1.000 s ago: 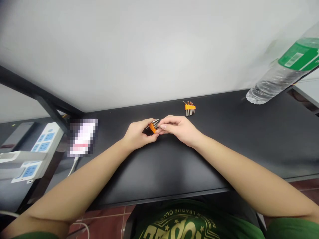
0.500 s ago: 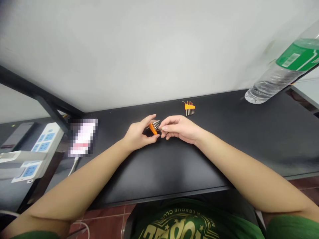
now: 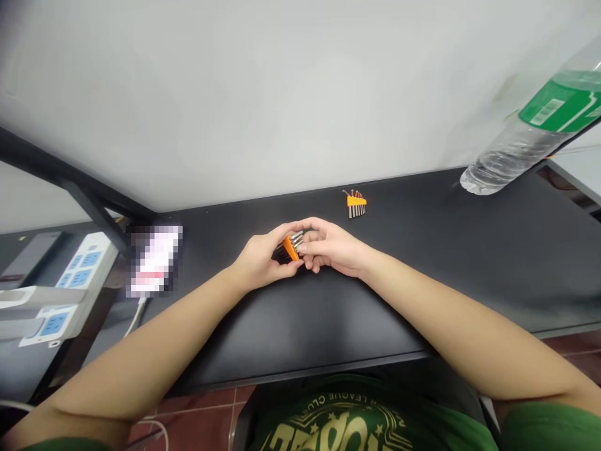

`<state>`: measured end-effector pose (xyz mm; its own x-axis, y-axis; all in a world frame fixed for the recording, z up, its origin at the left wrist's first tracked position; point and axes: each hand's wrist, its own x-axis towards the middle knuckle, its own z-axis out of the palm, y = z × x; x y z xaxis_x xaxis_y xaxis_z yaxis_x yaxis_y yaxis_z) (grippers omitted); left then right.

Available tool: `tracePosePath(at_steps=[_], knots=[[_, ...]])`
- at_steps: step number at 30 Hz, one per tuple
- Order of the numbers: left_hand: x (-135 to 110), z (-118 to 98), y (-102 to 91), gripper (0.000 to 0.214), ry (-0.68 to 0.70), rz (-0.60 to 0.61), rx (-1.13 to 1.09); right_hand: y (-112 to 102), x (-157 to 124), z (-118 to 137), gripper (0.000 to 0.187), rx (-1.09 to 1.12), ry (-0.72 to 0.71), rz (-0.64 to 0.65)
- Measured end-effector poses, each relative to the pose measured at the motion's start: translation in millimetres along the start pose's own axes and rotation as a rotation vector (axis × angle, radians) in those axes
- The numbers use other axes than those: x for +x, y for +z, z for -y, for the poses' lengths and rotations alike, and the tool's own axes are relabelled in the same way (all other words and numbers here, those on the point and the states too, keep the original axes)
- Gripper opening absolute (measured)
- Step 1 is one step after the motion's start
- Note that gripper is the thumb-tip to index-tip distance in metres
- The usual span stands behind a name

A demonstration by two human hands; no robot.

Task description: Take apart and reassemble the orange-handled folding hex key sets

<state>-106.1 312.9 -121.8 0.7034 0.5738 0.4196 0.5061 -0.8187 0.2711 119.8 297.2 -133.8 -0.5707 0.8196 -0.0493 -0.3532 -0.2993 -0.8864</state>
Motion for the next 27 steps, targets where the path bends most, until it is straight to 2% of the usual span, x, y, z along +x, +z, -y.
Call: tracePosePath(at_steps=[3, 8, 11, 14, 18, 21, 25, 27], knots=[[-3, 2, 3.6, 0.074, -0.009, -0.016, 0.005, 5, 1, 0, 0.035, 0.029, -0.001, -0.048], [-2, 2, 5.4, 0.077, -0.027, -0.101, -0.14, 11, 1, -5, 0.034, 0.067, -0.066, -0.124], [2, 0, 3.2, 0.058, -0.055, -0.138, -0.208, 12, 1, -5, 0.033, 0.093, -0.119, -0.122], [5, -3, 0.6, 0.036, -0.063, -0.071, -0.197, 12, 2, -7, 0.034, 0.079, -0.175, -0.152], [7, -7, -1.2, 0.033, -0.066, -0.064, -0.094, 12, 6, -9, 0.036, 0.012, -0.213, -0.19], [6, -8, -0.9, 0.028, -0.066, -0.094, -0.032, 12, 5, -10, 0.034, -0.171, -0.248, -0.197], [5, -9, 0.5, 0.029, -0.019, -0.152, -0.001, 15, 0, -10, 0.02, -0.693, -0.444, -0.294], [5, -9, 0.7, 0.03, -0.004, -0.161, 0.002, 16, -1, -7, 0.018, -0.906, -0.536, -0.302]])
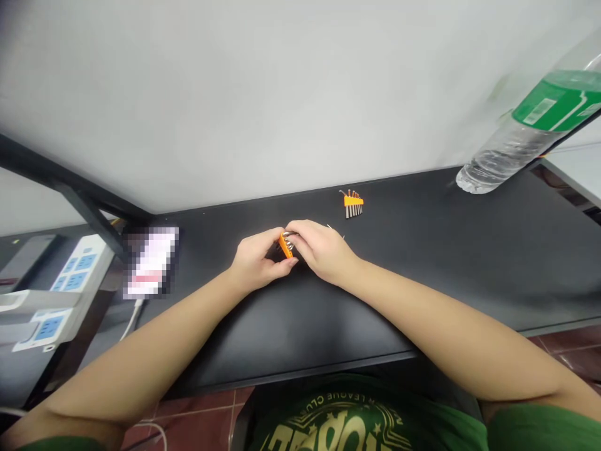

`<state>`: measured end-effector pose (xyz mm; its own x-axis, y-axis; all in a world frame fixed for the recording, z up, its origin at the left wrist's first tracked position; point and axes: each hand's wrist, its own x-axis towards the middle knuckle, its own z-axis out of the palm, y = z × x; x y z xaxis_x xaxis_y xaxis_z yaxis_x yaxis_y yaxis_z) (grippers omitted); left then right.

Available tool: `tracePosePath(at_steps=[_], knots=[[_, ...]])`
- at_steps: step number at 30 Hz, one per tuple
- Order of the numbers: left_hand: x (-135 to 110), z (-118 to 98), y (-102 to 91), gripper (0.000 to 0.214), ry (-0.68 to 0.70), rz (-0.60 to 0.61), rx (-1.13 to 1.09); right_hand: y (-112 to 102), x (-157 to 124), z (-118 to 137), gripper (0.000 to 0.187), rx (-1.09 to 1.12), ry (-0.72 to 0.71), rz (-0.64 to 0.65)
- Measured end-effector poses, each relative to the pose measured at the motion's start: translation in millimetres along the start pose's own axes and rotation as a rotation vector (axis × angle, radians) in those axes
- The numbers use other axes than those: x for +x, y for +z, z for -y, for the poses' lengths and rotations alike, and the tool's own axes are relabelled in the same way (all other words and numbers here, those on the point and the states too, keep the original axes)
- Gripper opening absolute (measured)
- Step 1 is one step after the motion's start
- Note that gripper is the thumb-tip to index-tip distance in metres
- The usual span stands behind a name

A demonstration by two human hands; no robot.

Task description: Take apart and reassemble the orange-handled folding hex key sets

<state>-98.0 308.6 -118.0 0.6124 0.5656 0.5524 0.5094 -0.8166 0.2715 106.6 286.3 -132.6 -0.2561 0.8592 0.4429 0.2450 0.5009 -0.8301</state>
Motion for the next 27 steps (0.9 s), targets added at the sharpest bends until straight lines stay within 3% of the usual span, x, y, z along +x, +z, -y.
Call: tracePosePath(at_steps=[4, 7, 11, 13, 18, 27], knots=[[-1, 3, -1.1, 0.031, -0.038, 0.044, -0.005, -26, 7, 3, 0.023, -0.195, -0.1, 0.022], [-2, 8, -1.4, 0.035, -0.1, 0.043, -0.001, -63, 11, 1, 0.019, -0.405, -0.046, 0.053], [-3, 13, -0.8, 0.03, -0.123, 0.026, -0.019, -96, 6, -7, 0.016, -0.684, 0.062, 0.489], [-3, 14, -0.8, 0.029, -0.118, 0.011, -0.016, -96, 1, -9, 0.022, -0.784, 0.094, 0.592], [-2, 13, -1.2, 0.028, -0.106, 0.001, 0.001, -80, -4, -2, 0.023, -0.904, 0.034, 0.646], [-2, 15, 0.6, 0.026, -0.097, -0.004, -0.007, -73, 5, -10, 0.027, -1.037, 0.021, 0.497]])
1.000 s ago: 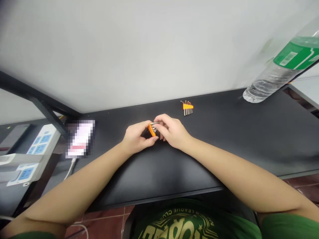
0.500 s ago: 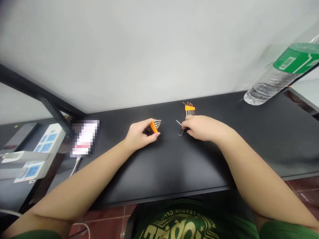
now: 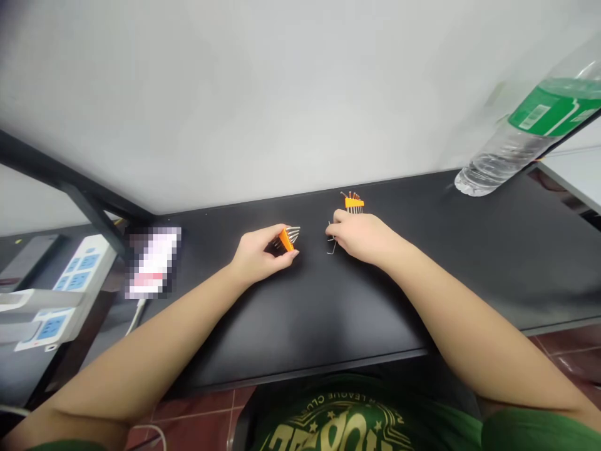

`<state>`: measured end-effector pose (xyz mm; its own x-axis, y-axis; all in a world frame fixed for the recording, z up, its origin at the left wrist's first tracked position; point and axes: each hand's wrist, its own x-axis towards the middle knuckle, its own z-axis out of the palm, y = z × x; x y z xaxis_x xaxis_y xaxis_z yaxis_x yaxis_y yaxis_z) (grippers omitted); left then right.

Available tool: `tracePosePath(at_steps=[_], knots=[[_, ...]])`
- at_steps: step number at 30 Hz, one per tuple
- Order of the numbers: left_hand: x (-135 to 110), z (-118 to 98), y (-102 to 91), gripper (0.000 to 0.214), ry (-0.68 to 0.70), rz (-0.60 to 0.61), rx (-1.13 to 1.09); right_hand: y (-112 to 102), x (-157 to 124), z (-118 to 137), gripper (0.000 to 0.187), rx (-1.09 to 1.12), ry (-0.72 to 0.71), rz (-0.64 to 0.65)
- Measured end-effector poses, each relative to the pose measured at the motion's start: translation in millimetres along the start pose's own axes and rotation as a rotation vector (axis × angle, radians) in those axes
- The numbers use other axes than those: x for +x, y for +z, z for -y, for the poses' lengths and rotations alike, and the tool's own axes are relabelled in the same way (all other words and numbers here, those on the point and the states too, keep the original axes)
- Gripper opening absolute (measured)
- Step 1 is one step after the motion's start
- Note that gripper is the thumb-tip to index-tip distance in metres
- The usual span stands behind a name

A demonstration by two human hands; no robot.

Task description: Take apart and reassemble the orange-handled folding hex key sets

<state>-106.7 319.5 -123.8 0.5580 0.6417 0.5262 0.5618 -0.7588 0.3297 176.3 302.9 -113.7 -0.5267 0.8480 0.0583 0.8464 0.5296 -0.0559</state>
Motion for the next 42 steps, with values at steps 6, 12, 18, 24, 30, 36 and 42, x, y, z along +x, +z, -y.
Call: tracePosePath(at_steps=[6, 12, 18, 24, 30, 36, 42], knots=[[0, 0, -1.1, 0.027, 0.004, 0.024, -0.001, -1, 9, 14, 0.021, -0.073, -0.007, 0.064], [0, 0, -0.4, 0.029, 0.013, 0.023, 0.012, 6, 11, 18, 0.012, -0.045, -0.067, -0.008], [2, -3, -1.8, 0.028, -0.006, 0.032, 0.005, 4, 9, 23, 0.009, 0.479, -0.108, -0.192], [1, -3, 0.8, 0.031, -0.021, 0.003, -0.009, 6, 10, 47, 0.028, 1.523, -0.073, -0.383], [-1, -3, 3.8, 0.027, -0.034, -0.035, -0.013, 10, 14, 59, 0.02, 1.621, -0.031, -0.455], [0, -3, 2.2, 0.029, -0.033, -0.018, -0.036, 14, 15, 57, 0.023, 1.603, 0.034, -0.489], [0, -2, 2.6, 0.029, -0.035, -0.031, -0.023, 15, 14, 56, 0.022, 1.544, 0.073, -0.516]])
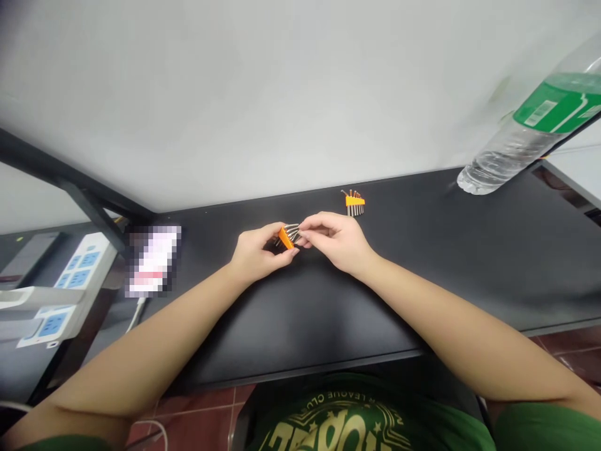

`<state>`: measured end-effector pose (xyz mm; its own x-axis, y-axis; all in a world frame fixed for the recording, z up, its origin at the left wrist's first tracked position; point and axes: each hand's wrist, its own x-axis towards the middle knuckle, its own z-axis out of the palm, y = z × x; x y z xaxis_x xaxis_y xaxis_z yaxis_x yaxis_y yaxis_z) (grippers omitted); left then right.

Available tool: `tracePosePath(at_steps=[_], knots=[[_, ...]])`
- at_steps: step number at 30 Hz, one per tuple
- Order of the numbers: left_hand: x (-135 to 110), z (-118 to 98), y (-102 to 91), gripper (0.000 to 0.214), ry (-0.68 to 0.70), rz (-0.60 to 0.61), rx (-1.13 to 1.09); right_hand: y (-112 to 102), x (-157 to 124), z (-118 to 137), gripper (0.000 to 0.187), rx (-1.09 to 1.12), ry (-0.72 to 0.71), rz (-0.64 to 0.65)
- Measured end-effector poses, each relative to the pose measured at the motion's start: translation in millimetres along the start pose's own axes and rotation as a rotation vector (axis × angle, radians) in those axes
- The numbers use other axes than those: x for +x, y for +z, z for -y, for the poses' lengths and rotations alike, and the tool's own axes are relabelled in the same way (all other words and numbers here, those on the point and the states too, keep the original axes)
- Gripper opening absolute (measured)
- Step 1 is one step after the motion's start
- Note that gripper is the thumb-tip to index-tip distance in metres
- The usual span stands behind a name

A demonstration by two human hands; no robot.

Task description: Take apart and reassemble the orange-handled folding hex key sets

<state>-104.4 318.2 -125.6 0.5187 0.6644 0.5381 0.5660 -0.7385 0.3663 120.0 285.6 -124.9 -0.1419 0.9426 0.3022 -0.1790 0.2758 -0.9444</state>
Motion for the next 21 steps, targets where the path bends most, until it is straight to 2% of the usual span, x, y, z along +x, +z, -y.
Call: tracePosePath(at_steps=[8, 11, 16, 19, 21], knots=[[1.1, -0.8, -0.8, 0.029, -0.007, 0.018, -0.005, 0.1, -1.1, -2.8, 0.014, -0.101, -0.092, -0.01], [1.0, -0.9, -1.1, 0.028, -0.004, 0.026, -0.003, -1.6, -1.6, -1.8, 0.01, -0.239, -0.181, 0.005], [1.6, -1.9, -1.4, 0.028, -0.026, 0.025, -0.002, -2.4, -3.8, 4.3, 0.015, -0.487, -0.349, 0.031], [2.6, -3.5, -1.6, 0.027, -0.023, 0.03, 0.001, -1.0, -4.7, 5.1, 0.014, -0.518, -0.31, 0.031], [3.2, -5.0, -1.8, 0.026, -0.02, 0.02, 0.013, 0.3, -4.5, 3.0, 0.012, -0.45, -0.208, 0.038]])
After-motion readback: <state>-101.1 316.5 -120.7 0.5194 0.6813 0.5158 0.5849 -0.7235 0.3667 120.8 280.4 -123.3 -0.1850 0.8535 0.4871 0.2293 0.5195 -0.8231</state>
